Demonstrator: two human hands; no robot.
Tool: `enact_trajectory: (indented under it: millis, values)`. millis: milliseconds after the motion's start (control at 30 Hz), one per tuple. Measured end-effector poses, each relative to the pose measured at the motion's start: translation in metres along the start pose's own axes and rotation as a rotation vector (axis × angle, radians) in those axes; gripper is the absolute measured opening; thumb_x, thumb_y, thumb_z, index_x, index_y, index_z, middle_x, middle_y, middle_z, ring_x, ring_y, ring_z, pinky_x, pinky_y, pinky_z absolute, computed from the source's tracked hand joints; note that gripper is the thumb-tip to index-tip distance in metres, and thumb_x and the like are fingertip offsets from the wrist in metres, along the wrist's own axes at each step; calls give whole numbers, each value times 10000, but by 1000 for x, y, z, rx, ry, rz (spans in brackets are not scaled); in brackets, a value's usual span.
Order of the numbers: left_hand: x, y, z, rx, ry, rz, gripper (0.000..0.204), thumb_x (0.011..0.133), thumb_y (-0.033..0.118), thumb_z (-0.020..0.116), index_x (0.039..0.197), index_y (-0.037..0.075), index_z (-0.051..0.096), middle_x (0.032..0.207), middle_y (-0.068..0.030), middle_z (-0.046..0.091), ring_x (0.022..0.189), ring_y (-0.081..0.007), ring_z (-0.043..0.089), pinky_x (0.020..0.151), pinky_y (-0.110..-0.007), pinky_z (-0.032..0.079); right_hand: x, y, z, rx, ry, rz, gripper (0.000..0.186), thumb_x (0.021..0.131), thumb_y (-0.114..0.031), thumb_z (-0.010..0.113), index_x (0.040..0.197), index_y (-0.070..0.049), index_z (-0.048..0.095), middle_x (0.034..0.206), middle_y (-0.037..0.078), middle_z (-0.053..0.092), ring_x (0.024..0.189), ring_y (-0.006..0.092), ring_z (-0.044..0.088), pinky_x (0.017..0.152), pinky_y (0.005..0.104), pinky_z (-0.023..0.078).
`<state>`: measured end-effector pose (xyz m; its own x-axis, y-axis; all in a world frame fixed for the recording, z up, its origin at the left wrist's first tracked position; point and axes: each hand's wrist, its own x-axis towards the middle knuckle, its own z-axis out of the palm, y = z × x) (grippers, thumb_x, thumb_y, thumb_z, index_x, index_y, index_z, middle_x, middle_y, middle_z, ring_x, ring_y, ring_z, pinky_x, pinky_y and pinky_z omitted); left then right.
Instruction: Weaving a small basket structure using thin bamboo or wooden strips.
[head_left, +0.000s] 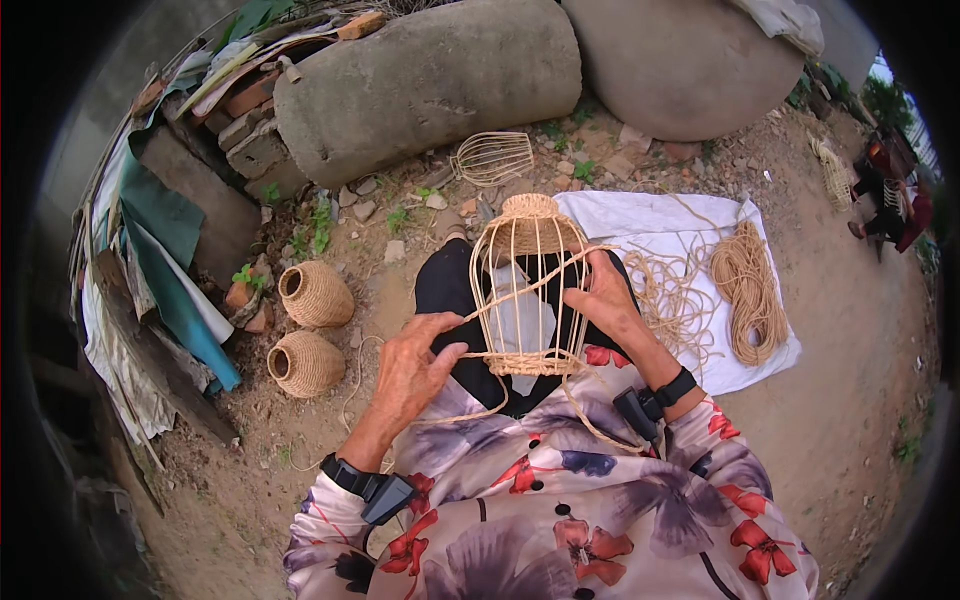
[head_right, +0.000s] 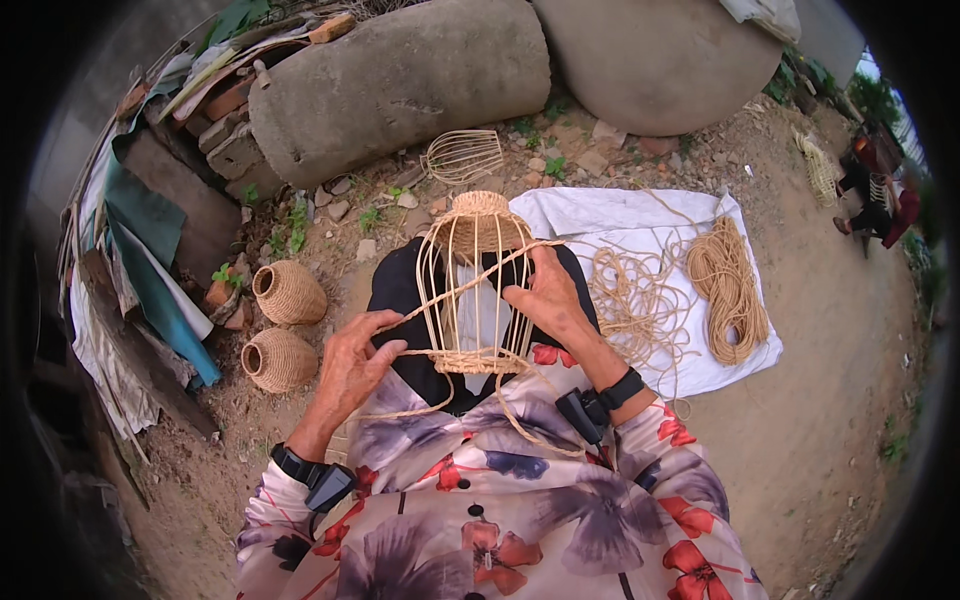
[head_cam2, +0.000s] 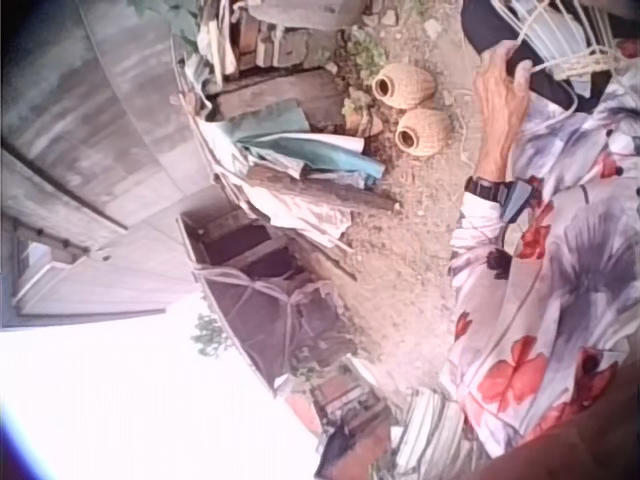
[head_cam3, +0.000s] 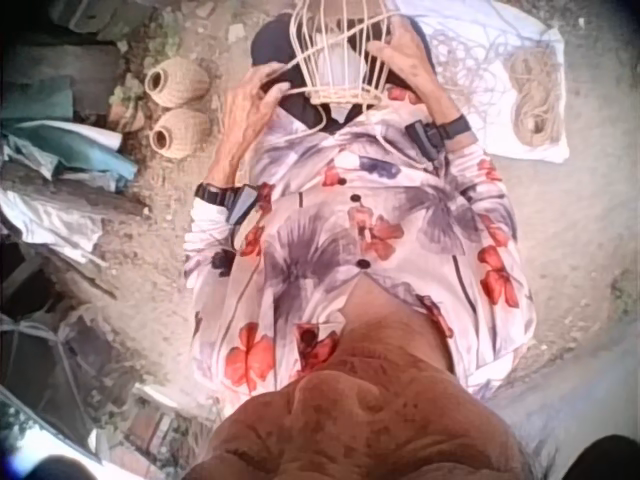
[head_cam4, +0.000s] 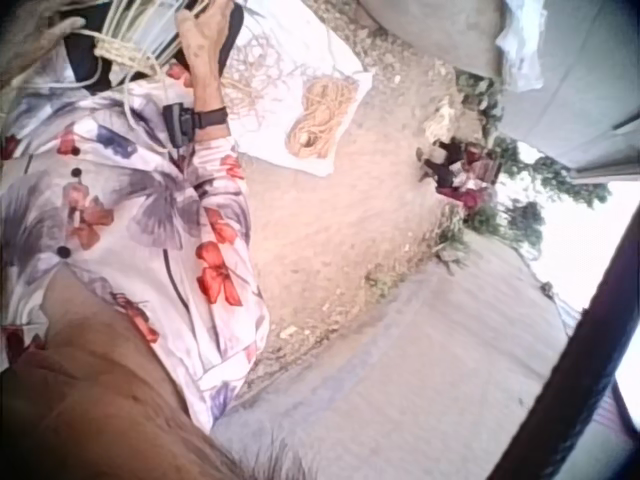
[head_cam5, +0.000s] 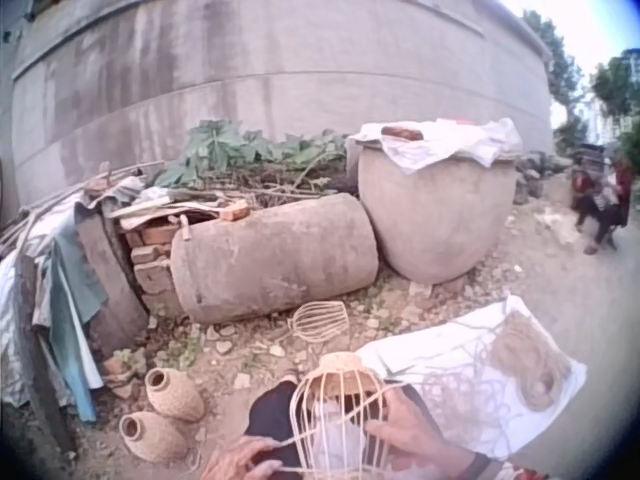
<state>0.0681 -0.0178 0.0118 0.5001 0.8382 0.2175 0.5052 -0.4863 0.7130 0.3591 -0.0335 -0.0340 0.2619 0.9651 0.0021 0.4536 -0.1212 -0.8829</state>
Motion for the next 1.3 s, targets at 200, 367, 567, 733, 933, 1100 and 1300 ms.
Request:
enact_trajectory:
  millis: [200, 367, 567, 733, 933, 1100, 1300]
  values:
    - [-5, -9, 29, 204, -191, 128, 245, 861, 203, 705, 1025, 34, 637, 812, -120, 649, 637, -247, 625, 600, -378, 488, 1, 0, -1, -37, -7, -7, 599, 703, -192, 668, 1263, -47, 514, 1105, 135, 553, 872, 262, 581, 803, 371, 482]
    - [-19, -77, -28, 177, -96, 21, 240, 918, 212, 637, 810, -3, 633, 712, -140, 615, 626, -332, 597, 589, -411, 459, 0, 10, -4, -9, -2, -76, 587, 713, -166, 657, 1265, -43, 497, 1089, 144, 551, 897, 268, 565, 807, 373, 465]
    - [-180, -278, -208, 444, 110, -758, 420, 902, 354, 614, 713, -19, 657, 577, -154, 566, 542, -256, 554, 521, -415, 414, 2, 8, 4, -136, -31, -146, 641, 691, -201, 674, 1285, -56, 483, 1145, 196, 553, 1027, 376, 560, 900, 411, 456]
    - [-100, -212, -145, 677, 43, -559, 305, 820, 263, 725, 1045, 57, 697, 864, -193, 665, 811, -329, 678, 681, -459, 516, 1, 5, 0, -34, -7, 7, 576, 740, -197, 634, 1281, -69, 483, 1174, 188, 559, 1104, 372, 553, 937, 426, 441]
    - [-13, -32, -32, 127, -33, -205, 247, 847, 156, 694, 1060, 33, 671, 891, -133, 692, 745, -253, 662, 664, -361, 510, 1, 11, 0, -34, 40, 28, 527, 776, -175, 610, 1282, -91, 488, 1166, 167, 570, 991, 313, 606, 810, 390, 511]
    - [-20, 18, -5, -193, -415, -186, 151, 877, 171, 698, 941, 35, 708, 737, -70, 651, 606, -115, 557, 569, -284, 458, 3, 26, -8, 473, 124, 111, 441, 832, -125, 524, 1268, -73, 482, 1195, 116, 550, 926, 190, 589, 560, 291, 547]
    - [-27, 26, 18, -578, -751, -563, 321, 960, 332, 616, 1137, 65, 638, 802, 0, 606, 620, -63, 517, 538, -221, 444, 7, 40, -1, 697, 201, 116, 455, 841, -156, 535, 1285, -89, 460, 1201, 115, 523, 956, 180, 555, 587, 305, 565]
